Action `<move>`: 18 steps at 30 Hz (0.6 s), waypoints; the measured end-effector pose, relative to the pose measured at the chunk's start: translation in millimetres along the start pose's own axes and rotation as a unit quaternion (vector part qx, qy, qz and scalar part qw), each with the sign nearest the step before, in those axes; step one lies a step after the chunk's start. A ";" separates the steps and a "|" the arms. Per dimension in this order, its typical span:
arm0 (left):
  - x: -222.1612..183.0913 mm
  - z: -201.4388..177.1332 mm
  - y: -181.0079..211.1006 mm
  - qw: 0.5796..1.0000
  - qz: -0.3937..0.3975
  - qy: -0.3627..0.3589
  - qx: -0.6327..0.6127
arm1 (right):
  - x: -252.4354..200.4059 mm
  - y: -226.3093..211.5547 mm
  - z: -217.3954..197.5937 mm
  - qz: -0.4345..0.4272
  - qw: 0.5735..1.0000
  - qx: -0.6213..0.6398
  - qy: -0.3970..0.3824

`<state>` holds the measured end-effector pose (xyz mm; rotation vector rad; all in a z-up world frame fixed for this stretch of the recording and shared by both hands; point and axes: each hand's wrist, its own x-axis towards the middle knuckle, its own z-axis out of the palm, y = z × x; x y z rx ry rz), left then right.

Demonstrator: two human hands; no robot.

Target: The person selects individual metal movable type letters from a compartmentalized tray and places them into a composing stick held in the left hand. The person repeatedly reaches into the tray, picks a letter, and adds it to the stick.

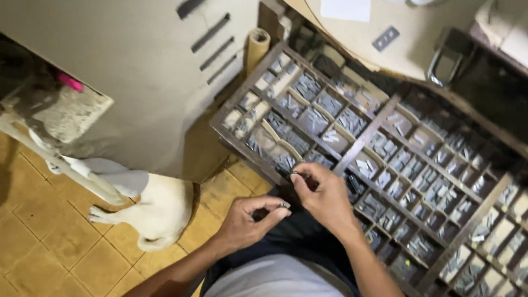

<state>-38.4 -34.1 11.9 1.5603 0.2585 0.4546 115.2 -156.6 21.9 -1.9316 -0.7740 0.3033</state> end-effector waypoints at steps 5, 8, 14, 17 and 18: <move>11.5 -12.2 17.5 0.998 0.045 0.045 0.008 | 18.4 -21.2 -2.2 0.054 0.992 -0.076 -0.086; 18.3 -13.8 11.7 0.996 0.066 0.067 0.008 | 33.6 -28.5 -4.2 0.046 0.992 -0.090 -0.072; 30.4 -8.2 25.9 0.989 0.123 0.082 0.027 | 91.8 -21.9 9.2 0.032 0.998 -0.035 0.038; 34.3 -6.0 30.1 0.987 0.136 0.077 0.032 | 109.2 2.1 8.3 -0.038 0.993 0.048 0.097; 35.3 -6.2 30.2 0.988 0.132 0.079 0.031 | 95.0 -7.2 0.6 -0.035 0.994 0.049 0.094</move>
